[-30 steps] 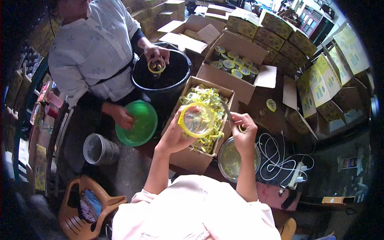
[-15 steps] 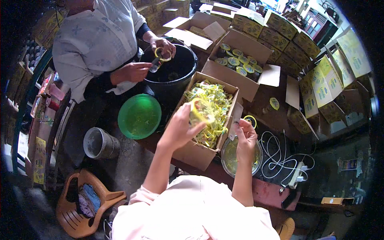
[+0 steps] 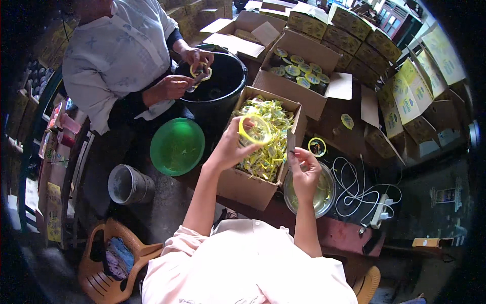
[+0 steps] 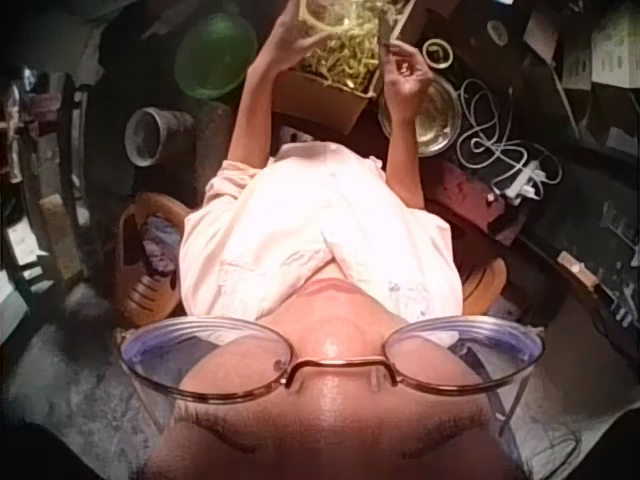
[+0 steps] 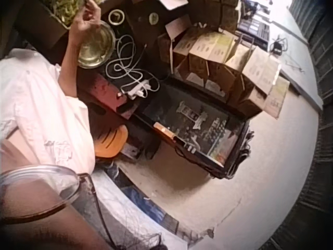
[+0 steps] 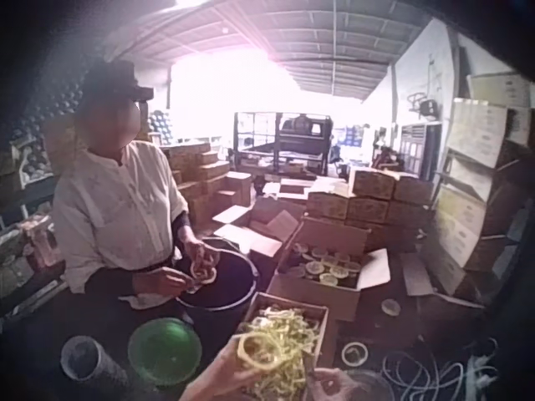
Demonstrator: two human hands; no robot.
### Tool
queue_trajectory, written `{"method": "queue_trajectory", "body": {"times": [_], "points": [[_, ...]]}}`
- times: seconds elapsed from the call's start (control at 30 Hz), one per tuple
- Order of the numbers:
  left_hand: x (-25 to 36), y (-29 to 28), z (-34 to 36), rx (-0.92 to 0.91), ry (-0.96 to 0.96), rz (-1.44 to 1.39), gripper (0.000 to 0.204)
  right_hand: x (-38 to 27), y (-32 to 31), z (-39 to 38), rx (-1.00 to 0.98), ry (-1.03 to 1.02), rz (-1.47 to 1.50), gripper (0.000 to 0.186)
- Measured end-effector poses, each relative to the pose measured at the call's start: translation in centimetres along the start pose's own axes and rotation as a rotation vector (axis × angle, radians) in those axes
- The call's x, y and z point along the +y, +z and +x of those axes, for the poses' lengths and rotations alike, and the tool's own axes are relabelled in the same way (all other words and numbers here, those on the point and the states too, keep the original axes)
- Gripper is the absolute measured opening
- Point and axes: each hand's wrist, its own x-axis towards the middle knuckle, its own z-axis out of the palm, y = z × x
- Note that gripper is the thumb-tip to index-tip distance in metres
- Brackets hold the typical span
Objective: The person takes a large box from a stack, places it on a table, and begins packing it with small yellow containers while another person assists. The person then picks up a plastic cup, removes the lid, and places the cup into the box with the other containers.
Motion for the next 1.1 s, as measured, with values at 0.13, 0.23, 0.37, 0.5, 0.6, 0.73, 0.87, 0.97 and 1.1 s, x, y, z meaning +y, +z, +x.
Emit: {"method": "queue_trajectory", "body": {"times": [0.13, 0.23, 0.37, 0.5, 0.6, 0.73, 0.87, 0.97, 1.1], "points": [[2.3, 0.8, -2.1, -0.009, -0.027, -0.061, 0.072, -1.6, -0.5, 0.0, 0.074, -0.469, -0.366, 0.014], [3.5, 1.2, -2.6, 0.046, 0.006, -0.152, 0.073, -2.6, -0.4, -0.5, 0.147, -0.488, -0.307, 0.016], [4.2, 1.9, -3.0, 0.165, 0.122, -0.142, 0.078, -3.6, -0.2, -1.3, 0.185, -0.53, -0.217, 0.018], [5.3, 2.5, -3.2, 0.19, 0.203, -0.229, 0.087, -4.1, -0.4, -1.5, 0.173, -0.554, -0.165, 0.018], [5.7, 2.8, -3.1, 0.212, 0.209, -0.21, 0.088, -4.2, -0.5, -1.5, 0.171, -0.583, -0.172, 0.019], [6.2, 3.2, -3.4, 0.193, 0.232, -0.168, 0.089, -4.3, -0.8, -1.5, 0.178, -0.586, -0.156, 0.02], [6.3, 3.3, -3.4, 0.193, 0.223, -0.171, 0.089, -4.2, -1.2, -1.4, 0.174, -0.607, -0.169, 0.02], [6.5, 3.3, -3.5, 0.194, 0.22, -0.108, 0.088, -4.2, -1.2, -1.5, 0.183, -0.615, -0.149, 0.022], [6.8, 3.3, -3.8, 0.129, 0.196, -0.149, 0.084, -4.5, -1.4, -1.3, 0.18, -0.633, -0.181, 0.023]]}}
